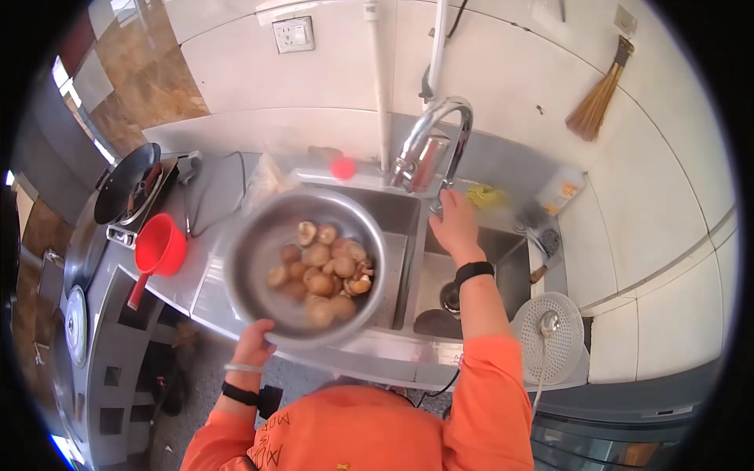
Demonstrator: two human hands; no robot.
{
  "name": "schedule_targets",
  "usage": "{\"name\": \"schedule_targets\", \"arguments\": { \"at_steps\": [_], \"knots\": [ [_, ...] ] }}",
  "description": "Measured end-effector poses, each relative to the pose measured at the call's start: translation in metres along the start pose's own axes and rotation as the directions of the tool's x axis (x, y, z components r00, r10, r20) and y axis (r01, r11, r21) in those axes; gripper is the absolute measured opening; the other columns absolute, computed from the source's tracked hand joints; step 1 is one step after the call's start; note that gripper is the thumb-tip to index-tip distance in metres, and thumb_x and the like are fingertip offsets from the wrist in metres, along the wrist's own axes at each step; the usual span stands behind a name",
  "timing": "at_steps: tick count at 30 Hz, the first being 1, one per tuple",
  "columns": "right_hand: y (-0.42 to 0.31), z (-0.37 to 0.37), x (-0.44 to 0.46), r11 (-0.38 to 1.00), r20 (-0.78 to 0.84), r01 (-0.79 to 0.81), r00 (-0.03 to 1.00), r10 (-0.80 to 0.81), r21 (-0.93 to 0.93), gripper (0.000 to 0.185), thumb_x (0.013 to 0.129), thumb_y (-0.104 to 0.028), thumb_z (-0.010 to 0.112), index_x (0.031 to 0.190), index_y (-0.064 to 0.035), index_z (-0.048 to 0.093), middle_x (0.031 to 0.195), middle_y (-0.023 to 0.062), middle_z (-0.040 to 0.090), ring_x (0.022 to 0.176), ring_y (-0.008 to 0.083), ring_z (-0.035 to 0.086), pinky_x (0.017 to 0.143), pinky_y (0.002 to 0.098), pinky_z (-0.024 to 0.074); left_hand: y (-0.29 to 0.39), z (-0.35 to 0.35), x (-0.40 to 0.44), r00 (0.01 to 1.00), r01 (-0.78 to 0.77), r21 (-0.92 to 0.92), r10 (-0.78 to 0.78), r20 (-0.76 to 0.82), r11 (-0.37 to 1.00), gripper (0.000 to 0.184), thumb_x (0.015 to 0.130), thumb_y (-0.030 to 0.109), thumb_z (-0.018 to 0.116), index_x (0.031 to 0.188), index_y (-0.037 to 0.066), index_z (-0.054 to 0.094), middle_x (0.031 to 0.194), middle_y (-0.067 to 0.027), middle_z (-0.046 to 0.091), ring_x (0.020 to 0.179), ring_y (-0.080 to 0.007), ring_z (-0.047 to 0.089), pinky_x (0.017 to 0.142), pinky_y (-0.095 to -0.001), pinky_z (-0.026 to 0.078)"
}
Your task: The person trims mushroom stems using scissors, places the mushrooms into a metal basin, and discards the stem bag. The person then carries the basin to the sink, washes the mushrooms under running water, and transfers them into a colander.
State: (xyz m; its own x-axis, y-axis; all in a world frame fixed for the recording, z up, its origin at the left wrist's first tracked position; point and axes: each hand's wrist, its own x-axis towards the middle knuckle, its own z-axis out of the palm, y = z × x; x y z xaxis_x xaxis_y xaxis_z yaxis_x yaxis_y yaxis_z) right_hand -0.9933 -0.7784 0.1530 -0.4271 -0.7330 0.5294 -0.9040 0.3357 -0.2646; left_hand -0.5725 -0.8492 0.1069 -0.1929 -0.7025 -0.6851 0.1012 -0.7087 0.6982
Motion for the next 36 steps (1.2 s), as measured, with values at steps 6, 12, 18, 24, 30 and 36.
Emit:
{"name": "schedule_targets", "arguments": {
  "at_steps": [6,12,18,24,30,36],
  "knots": [
    [0.018,0.018,-0.005,0.952,0.426,-0.239,0.854,0.299,-0.189,0.049,0.071,-0.016,0.061,0.117,-0.0077,0.046,0.120,0.0113,0.044,0.103,0.0307,0.048,0.085,0.0390,0.0430,0.036,0.035,0.068,0.988,0.046,0.213,-0.076,0.133,0.976,0.009,0.071,0.009,0.054,0.073,0.001,0.053,0.059,-0.0073,0.049,0.039,-0.0165,0.042,0.030,-0.0262,0.025],
    [-0.047,0.023,-0.049,0.882,0.205,-0.395,0.870,0.449,-0.255,0.037,0.073,-0.022,0.059,0.107,-0.0079,0.052,0.101,0.0149,0.055,0.086,0.0334,0.055,0.075,0.0401,0.0463,0.037,0.045,0.124,0.956,0.158,0.275,-0.217,0.198,0.948,0.010,0.071,0.010,0.055,0.072,0.000,0.052,0.057,-0.0086,0.050,0.039,-0.0168,0.044,0.031,-0.0262,0.027],
    [-0.076,0.077,-0.101,0.073,0.779,-0.951,0.289,0.557,0.301,0.027,0.077,-0.020,0.055,0.097,-0.0015,0.054,0.069,0.0083,0.061,0.047,0.0159,0.058,0.034,0.0231,0.0392,0.048,0.062,0.139,0.956,0.223,0.361,-0.276,0.102,0.905,0.010,0.071,0.011,0.056,0.074,0.002,0.052,0.058,-0.0068,0.050,0.041,-0.0169,0.045,0.032,-0.0258,0.028],
    [-0.087,0.104,-0.138,-0.202,0.871,-0.937,0.165,0.462,0.284,0.020,0.079,-0.014,0.053,0.095,-0.0021,0.054,0.068,0.0091,0.061,0.047,0.0158,0.058,0.033,0.0209,0.0381,0.025,0.035,0.194,0.941,0.242,0.521,-0.330,0.081,0.818,0.015,0.073,0.016,0.057,0.080,0.003,0.054,0.062,-0.0082,0.054,0.045,-0.0210,0.050,0.033,-0.0315,0.034],
    [-0.091,0.081,-0.151,-0.035,0.921,-0.982,0.160,0.356,0.184,0.023,0.082,-0.020,0.052,0.096,-0.0015,0.054,0.075,0.0089,0.062,0.056,0.0167,0.062,0.040,0.0243,0.0420,0.031,0.037,0.183,0.998,-0.040,0.834,-0.026,0.064,0.550,0.048,0.074,0.037,0.061,0.100,-0.002,0.054,0.071,-0.0103,0.058,0.056,-0.0220,0.058,0.040,-0.0323,0.046],
    [-0.041,-0.028,-0.160,0.833,0.164,-0.519,0.854,0.495,0.192,0.024,0.072,-0.015,0.059,0.095,-0.0054,0.057,0.076,0.0097,0.058,0.068,0.0251,0.058,0.061,0.0343,0.0470,0.014,0.000,0.229,0.895,-0.350,0.842,0.411,0.172,0.411,0.050,0.079,0.029,0.058,0.113,-0.006,0.047,0.094,-0.0148,0.059,0.082,-0.0206,0.055,0.073,-0.0300,0.044]
  ]
}}
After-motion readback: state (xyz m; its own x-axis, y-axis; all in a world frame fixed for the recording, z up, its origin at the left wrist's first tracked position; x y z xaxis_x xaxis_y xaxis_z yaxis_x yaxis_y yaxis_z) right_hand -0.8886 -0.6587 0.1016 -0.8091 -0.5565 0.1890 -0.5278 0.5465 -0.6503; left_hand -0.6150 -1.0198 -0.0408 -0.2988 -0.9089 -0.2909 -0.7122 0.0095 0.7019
